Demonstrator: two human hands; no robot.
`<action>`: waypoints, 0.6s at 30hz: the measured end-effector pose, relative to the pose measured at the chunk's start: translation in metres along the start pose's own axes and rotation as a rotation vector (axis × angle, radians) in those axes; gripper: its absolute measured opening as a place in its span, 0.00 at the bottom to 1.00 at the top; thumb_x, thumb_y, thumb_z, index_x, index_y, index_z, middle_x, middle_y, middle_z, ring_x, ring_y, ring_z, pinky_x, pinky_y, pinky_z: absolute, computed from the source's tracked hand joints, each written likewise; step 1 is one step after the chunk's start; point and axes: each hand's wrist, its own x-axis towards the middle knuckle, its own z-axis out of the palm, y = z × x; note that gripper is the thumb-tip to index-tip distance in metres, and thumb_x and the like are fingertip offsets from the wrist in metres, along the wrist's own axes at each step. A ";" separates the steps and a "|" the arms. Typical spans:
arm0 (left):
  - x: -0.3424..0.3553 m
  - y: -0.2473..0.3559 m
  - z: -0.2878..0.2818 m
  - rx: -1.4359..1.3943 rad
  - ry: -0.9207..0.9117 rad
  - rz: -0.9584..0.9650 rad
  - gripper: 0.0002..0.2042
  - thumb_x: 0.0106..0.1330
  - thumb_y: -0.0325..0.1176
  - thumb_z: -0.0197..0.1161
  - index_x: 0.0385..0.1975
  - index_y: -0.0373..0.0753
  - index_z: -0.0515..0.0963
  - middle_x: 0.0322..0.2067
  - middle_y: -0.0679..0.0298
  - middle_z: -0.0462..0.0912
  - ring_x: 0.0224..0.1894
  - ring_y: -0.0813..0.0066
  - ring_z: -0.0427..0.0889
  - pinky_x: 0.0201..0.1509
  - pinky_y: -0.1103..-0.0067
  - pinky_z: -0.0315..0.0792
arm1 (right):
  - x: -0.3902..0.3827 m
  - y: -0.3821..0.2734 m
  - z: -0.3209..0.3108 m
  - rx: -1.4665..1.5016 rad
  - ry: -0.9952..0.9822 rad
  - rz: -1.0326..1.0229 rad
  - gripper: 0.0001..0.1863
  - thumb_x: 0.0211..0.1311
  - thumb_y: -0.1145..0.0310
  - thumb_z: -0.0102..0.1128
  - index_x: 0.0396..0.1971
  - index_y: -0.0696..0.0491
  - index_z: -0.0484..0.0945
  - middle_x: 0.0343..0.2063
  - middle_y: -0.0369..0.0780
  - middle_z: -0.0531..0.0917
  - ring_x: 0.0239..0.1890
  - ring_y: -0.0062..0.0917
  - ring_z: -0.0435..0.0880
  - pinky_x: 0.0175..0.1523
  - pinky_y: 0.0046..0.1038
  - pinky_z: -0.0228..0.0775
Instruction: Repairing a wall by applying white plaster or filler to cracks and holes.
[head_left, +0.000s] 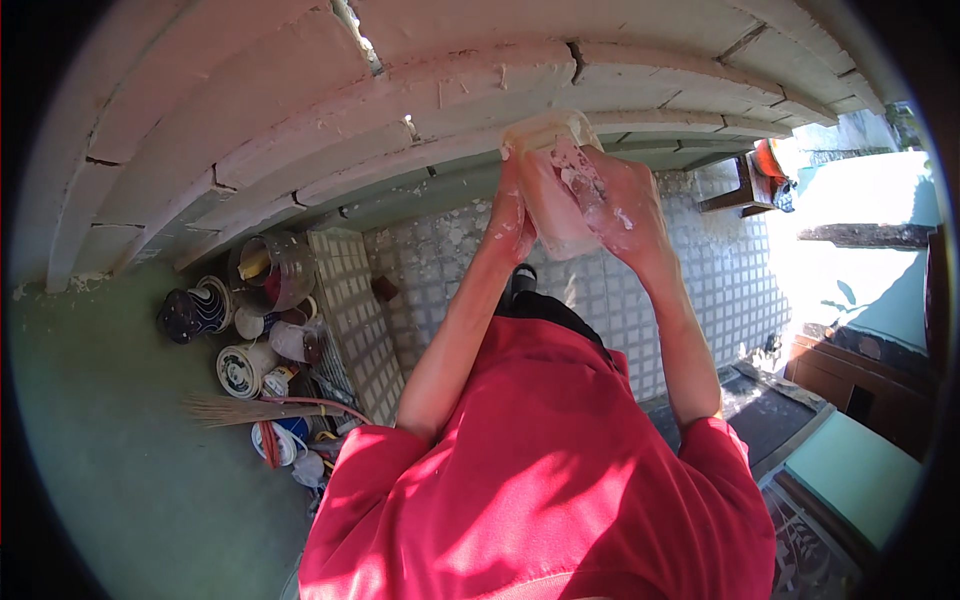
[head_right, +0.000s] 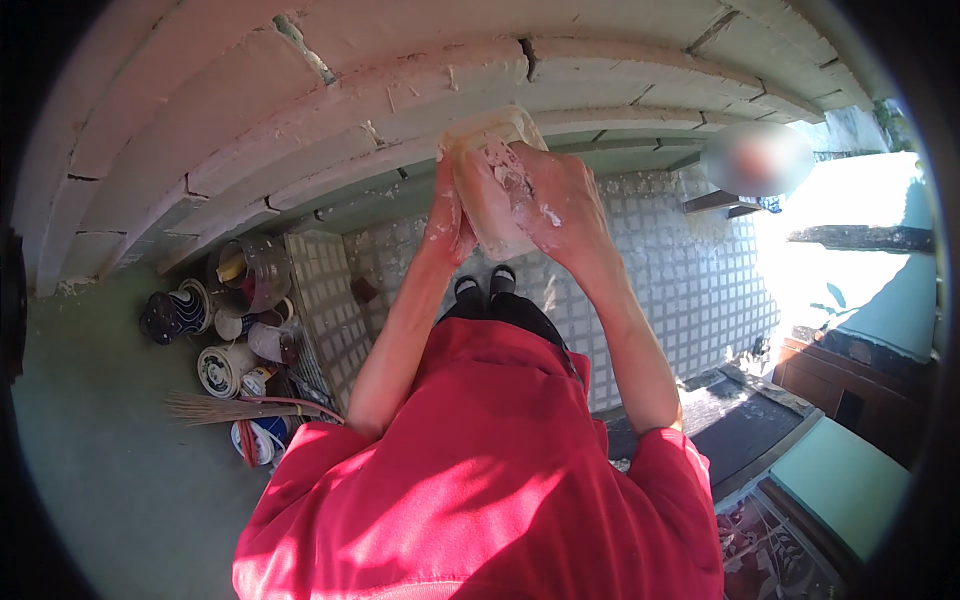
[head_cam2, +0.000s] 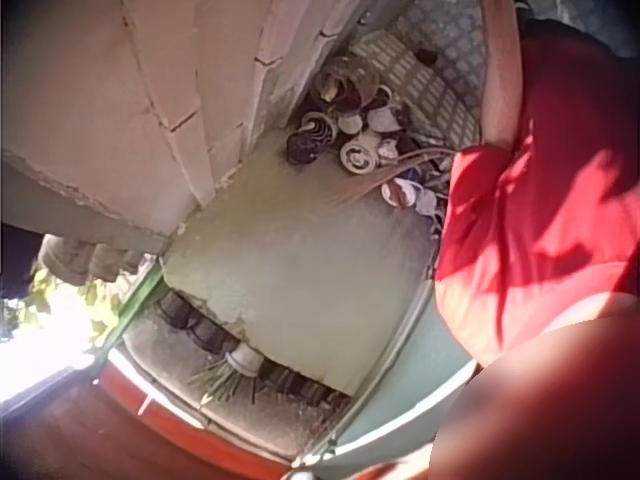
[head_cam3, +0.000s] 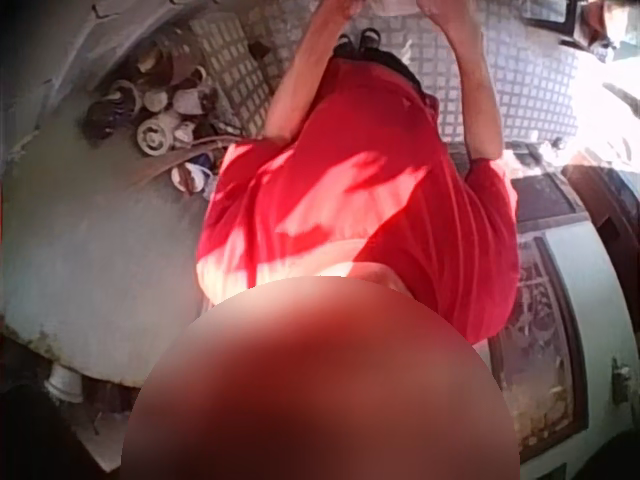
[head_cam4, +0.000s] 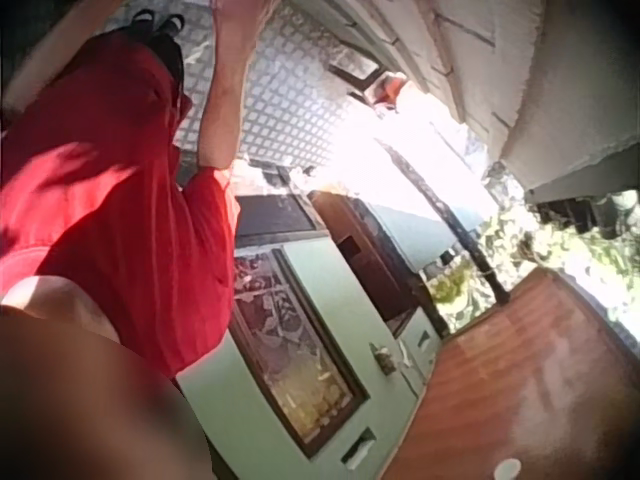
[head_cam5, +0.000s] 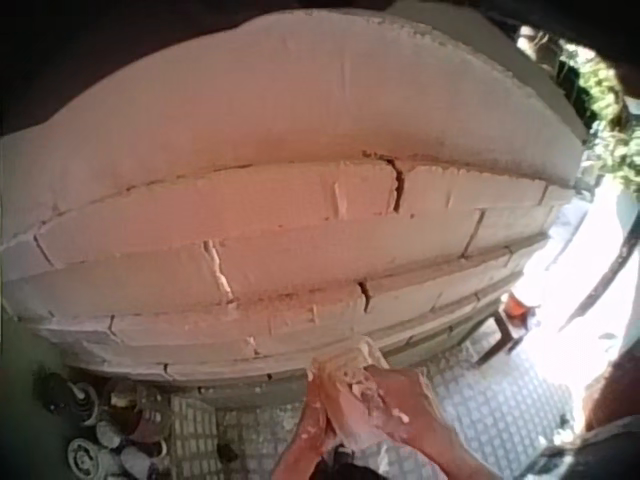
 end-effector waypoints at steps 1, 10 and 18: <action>-0.002 0.000 -0.002 -0.007 -0.043 -0.009 0.36 0.68 0.66 0.41 0.64 0.40 0.63 0.58 0.59 0.72 0.59 0.66 0.74 0.62 0.69 0.71 | -0.001 -0.002 -0.001 0.095 -0.045 0.043 0.13 0.52 0.68 0.57 0.37 0.59 0.77 0.29 0.54 0.80 0.36 0.53 0.78 0.39 0.43 0.70; -0.019 0.003 -0.007 0.048 -0.107 -0.017 0.40 0.65 0.68 0.42 0.65 0.39 0.60 0.60 0.57 0.70 0.61 0.64 0.72 0.64 0.68 0.69 | 0.006 0.006 -0.001 0.028 0.028 0.035 0.14 0.54 0.67 0.55 0.39 0.58 0.78 0.29 0.54 0.80 0.35 0.51 0.80 0.41 0.38 0.72; -0.015 -0.003 -0.016 0.140 -0.103 -0.078 0.39 0.68 0.67 0.39 0.65 0.38 0.60 0.61 0.57 0.69 0.62 0.64 0.71 0.65 0.70 0.67 | -0.009 0.013 0.005 0.181 -0.143 0.030 0.15 0.56 0.65 0.57 0.39 0.58 0.78 0.28 0.51 0.81 0.28 0.39 0.81 0.39 0.32 0.72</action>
